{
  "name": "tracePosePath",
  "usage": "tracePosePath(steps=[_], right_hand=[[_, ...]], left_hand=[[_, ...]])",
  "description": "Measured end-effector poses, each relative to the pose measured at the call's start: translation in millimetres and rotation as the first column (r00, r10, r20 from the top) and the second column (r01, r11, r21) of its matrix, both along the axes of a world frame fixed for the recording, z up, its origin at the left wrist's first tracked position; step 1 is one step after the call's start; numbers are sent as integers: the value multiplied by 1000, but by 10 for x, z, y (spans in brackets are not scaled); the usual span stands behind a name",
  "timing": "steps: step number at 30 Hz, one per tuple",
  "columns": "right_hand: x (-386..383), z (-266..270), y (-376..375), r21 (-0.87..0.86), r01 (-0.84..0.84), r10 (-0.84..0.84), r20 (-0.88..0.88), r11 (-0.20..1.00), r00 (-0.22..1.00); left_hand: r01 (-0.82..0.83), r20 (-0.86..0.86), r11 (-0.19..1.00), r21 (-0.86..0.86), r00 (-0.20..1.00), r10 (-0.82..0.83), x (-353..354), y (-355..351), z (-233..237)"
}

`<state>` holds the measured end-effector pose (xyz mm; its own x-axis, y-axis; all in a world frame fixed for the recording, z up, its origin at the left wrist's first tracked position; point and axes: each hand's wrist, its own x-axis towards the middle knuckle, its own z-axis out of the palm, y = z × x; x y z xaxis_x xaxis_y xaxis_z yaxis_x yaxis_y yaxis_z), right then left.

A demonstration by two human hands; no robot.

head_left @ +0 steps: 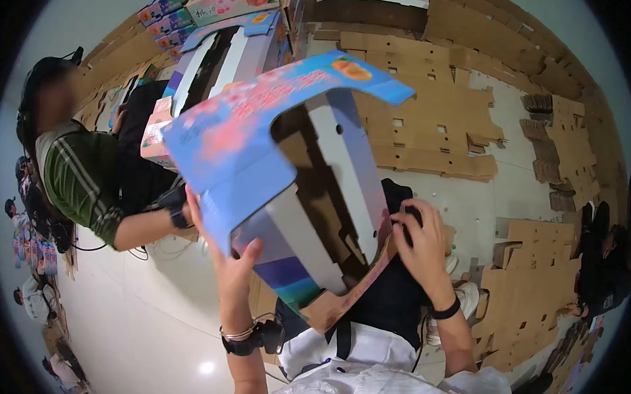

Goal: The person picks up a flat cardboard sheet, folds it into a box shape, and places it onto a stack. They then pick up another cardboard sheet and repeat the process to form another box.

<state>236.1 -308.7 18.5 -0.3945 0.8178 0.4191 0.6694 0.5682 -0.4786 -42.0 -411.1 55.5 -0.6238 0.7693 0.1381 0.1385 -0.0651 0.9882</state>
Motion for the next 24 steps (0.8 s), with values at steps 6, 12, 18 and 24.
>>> tracePosePath(steps=[6, 12, 18, 24], right_hand=[[-473, 199, -661, -110, -437, 410, -207, 893, 888], [-675, 437, -902, -105, -412, 411, -27, 905, 911], [-723, 493, -915, -37, -370, 369, -20, 928, 929], [-466, 483, -974, -93, -376, 365, -116, 922, 924]], left_hand=[[50, -114, 997, 57, 993, -43, 207, 357, 281], [27, -146, 998, 62, 989, -17, 351, 402, 348], [12, -277, 999, 52, 961, 2, 392, 408, 359], [29, -236, 994, 110, 972, -2, 287, 467, 271]])
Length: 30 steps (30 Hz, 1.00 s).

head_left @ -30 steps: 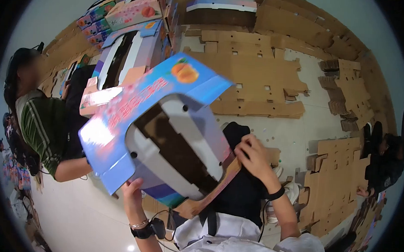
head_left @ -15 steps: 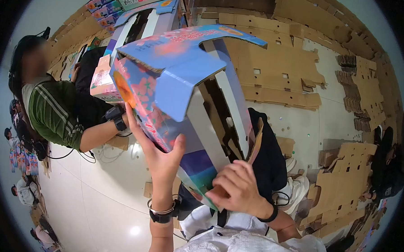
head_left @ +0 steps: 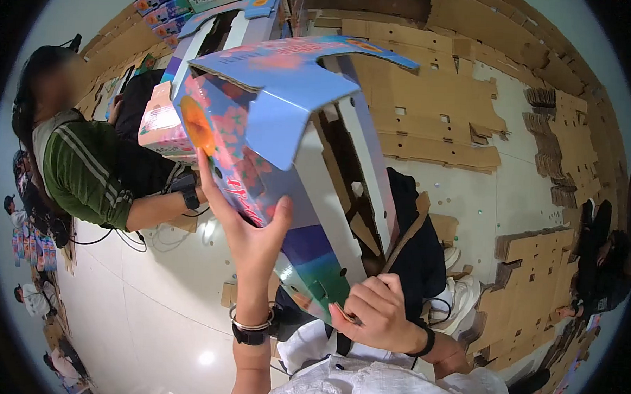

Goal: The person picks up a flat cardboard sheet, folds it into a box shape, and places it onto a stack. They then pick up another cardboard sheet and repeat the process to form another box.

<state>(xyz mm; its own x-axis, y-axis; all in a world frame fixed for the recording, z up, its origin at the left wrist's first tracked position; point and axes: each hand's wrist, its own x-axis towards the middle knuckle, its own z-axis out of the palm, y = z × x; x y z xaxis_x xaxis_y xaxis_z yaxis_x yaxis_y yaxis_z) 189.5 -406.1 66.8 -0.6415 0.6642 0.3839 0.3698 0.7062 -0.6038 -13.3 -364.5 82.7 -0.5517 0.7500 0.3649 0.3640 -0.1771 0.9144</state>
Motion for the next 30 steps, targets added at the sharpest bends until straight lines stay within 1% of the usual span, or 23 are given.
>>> tracePosePath(steps=[1, 2, 4, 5, 6, 8, 9, 10, 11, 12, 14, 15, 16, 18, 20, 22, 24, 25, 26, 27, 28, 29, 30], right_hand=[[81, 12, 13, -63, -9, 7, -37, 998, 999], [152, 36, 62, -59, 0, -2, -35, 998, 999], [306, 94, 265, -197, -185, 173, -77, 963, 982], [433, 82, 401, -287, -303, 292, -82, 909, 953], [569, -36, 519, -407, -406, 358, -192, 818, 914], [846, -138, 781, -531, -339, 239, -249, 776, 938], [841, -86, 852, -443, -73, 40, -83, 894, 996], [829, -34, 918, -305, 193, -186, 54, 933, 981], [821, -106, 1004, -381, 283, -262, 107, 880, 959], [786, -158, 1024, -376, 289, -270, 102, 880, 957], [651, -265, 1071, -334, 279, -163, 337, 900, 927], [586, -385, 1069, -249, 246, -129, 407, 937, 904], [583, -442, 1060, -287, 242, -91, 453, 927, 887], [627, -452, 1076, -406, 207, 3, 460, 890, 888], [642, -384, 1023, -375, 197, -16, 436, 906, 900], [646, -440, 937, -341, 202, -48, 410, 918, 911], [571, -570, 892, -170, 278, -207, 347, 945, 915], [546, -478, 929, -256, 327, -234, 337, 910, 912], [554, -479, 983, -254, 323, -231, 332, 912, 915], [588, -516, 1045, -268, 347, -258, 315, 899, 913], [631, -533, 1109, -282, 370, -287, 296, 885, 911], [702, -515, 1153, -332, 326, -335, 30, 885, 942], [845, -558, 1204, -453, 310, -362, -31, 836, 932]], left_hand=[[4, 40, 1000, -19, 999, -3, -11, -5, -6], [11, 80, 999, -38, 997, -8, -25, -6, -8], [9, 93, 999, -34, 996, -6, -61, -21, -15], [20, 112, 999, -32, 994, -16, -63, -30, -11], [29, 131, 999, -29, 991, -25, -64, -39, -8], [51, 123, 998, -28, 991, -47, -84, -63, -6], [61, 113, 998, -27, 992, -58, -100, -72, -3], [67, 109, 998, -21, 992, -64, -111, -77, -7], [67, 83, 998, -6, 994, -67, -114, -81, -19], [68, 56, 998, 12, 996, -69, -111, -82, -25], [63, 42, 998, 4, 997, -63, -87, -108, -15], [89, 37, 995, -40, 996, -87, -70, -125, 2], [110, 33, 991, -83, 994, -107, -52, -125, 25], [111, 55, 992, -55, 993, -108, -30, -85, 60], [138, 79, 981, -135, 989, -128, -92, -110, 71], [159, 50, 983, -91, 987, -155, -108, -103, -1], [179, 26, 983, -43, 984, -178, -58, -44, 20], [182, 29, 982, -39, 983, -181, -6, -27, 78], [180, 30, 983, -36, 983, -179, 15, -27, 125], [148, -47, 989, -6, 988, -149, -68, -24, 73], [141, -56, 990, 0, 988, -141, -147, -37, 74], [120, -1, 992, -27, 993, -120, -229, -59, 88], [102, 56, 993, -56, 994, -99, -334, -86, 99]])
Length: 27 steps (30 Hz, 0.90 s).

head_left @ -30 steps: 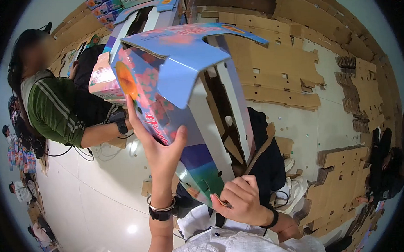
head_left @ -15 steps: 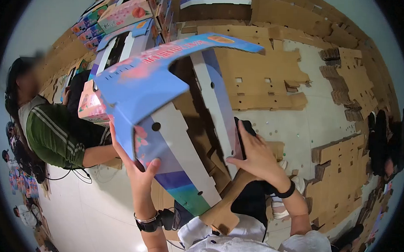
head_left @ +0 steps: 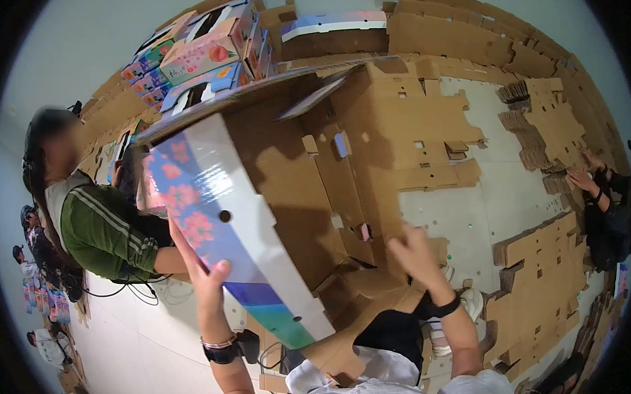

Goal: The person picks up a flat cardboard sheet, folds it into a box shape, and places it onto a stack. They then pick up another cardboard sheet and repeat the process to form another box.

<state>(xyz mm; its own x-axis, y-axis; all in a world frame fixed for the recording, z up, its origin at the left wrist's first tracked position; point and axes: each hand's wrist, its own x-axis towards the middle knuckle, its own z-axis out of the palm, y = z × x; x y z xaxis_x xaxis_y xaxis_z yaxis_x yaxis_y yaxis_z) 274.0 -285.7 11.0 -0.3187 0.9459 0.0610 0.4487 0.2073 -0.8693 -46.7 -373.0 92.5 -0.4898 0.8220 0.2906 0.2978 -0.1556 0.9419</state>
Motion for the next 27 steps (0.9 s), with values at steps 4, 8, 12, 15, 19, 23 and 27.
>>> tracePosePath(steps=[4, 8, 12, 15, 19, 23, 27], right_hand=[[501, 213, 93, -138, 138, -178, -354, 981, 918], [1082, 370, 24, -116, 342, -361, -356, 932, 862], [1608, 219, -377, -41, 424, -421, -237, 905, 876], [1759, 174, -588, -115, 494, -503, -315, 862, 805], [1760, 72, -590, -66, 544, -534, -319, 836, 783], [1976, -280, -498, -270, 491, -560, -384, 828, 734], [2403, -1025, -495, -423, 321, -499, -430, 847, 752]], left_hand=[[245, 342, 969, -10, 912, -227, -233, 133, 10], [401, 406, 913, -75, 849, -339, 61, 419, -300], [446, 377, 891, -86, 842, -386, 504, 555, -603], [459, 300, 834, -308, 878, -373, 529, 477, -1167], [442, 67, 803, -399, 888, -455, 482, 200, -1324], [373, 236, 757, -537, 928, -289, 18, 173, -1866], [498, 592, 656, -567, 800, -97, -751, 113, -2115]])
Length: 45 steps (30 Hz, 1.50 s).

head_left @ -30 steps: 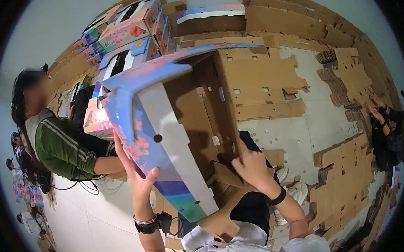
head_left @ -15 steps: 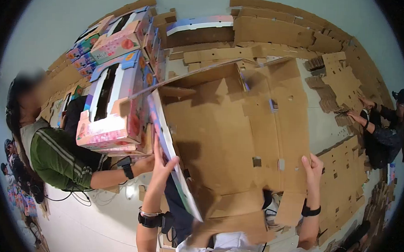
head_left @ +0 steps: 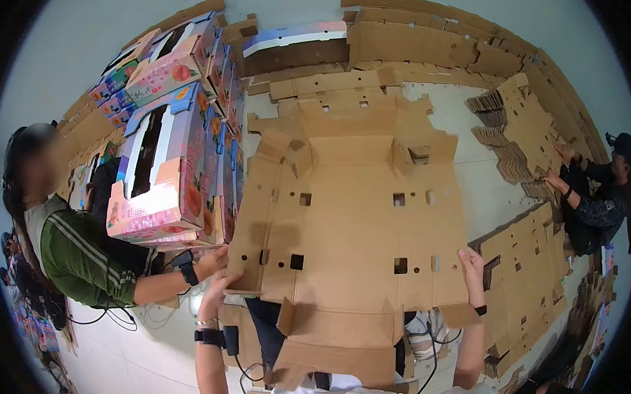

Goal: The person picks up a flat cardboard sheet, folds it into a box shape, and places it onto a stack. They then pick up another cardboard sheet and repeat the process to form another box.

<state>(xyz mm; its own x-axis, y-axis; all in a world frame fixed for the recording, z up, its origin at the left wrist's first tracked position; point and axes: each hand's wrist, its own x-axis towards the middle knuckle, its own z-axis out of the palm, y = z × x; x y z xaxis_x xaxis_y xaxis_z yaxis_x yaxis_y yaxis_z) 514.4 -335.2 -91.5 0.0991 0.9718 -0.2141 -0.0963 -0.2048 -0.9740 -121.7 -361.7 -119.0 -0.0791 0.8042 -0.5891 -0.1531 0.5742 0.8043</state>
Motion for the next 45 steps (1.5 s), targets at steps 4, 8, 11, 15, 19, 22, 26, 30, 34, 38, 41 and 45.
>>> tracePosePath(steps=[4, 8, 11, 15, 19, 22, 26, 30, 34, 38, 41, 45], right_hand=[[-8, -318, -138, -160, 46, -55, -54, 986, 997], [-38, -189, -230, -238, -38, 9, -121, 970, 993], [5, -154, -286, -224, -6, -19, -109, 975, 994], [-149, 294, -488, -100, 176, -183, -65, 979, 981], [-111, 369, -486, -26, 341, -341, -148, 940, 928], [-245, 313, -140, -57, 363, -352, -426, 930, 833], [-664, -451, 728, 132, 405, -381, -174, 905, 908], [-1885, -884, 1708, -110, 367, -382, -210, 924, 900], [-2648, -1835, 2235, -344, -41, -157, -530, 938, 834], [-2872, -2146, 2407, -463, -173, -130, -551, 869, 824], [-2808, -1989, 2388, -344, -218, -14, -561, 913, 828], [-2744, -1922, 2307, -392, -285, 45, -521, 875, 853]], left_hand=[[118, 58, 982, -148, 992, -110, -34, -319, 236], [280, 97, 940, -194, 959, -266, -72, -541, 304], [250, 66, 954, -165, 968, -242, 33, -495, 442], [364, -140, 930, -52, 919, -368, 419, -149, 883], [791, -715, 590, 165, 507, -481, 772, 785, 1349], [780, -926, 538, 320, 377, 4, 1069, 1705, 2208], [514, -548, 195, 835, 752, 365, 1194, 2254, 3250], [184, -345, 411, 893, 867, 360, 1445, 1553, 2762], [541, -740, 655, 528, 671, 43, 1365, 615, 1489], [458, -588, 865, 208, 765, -264, 1109, -397, 654], [389, -542, 918, 77, 789, -289, 1026, -738, 542], [369, -523, 929, 39, 799, -295, 1037, -721, 463]])
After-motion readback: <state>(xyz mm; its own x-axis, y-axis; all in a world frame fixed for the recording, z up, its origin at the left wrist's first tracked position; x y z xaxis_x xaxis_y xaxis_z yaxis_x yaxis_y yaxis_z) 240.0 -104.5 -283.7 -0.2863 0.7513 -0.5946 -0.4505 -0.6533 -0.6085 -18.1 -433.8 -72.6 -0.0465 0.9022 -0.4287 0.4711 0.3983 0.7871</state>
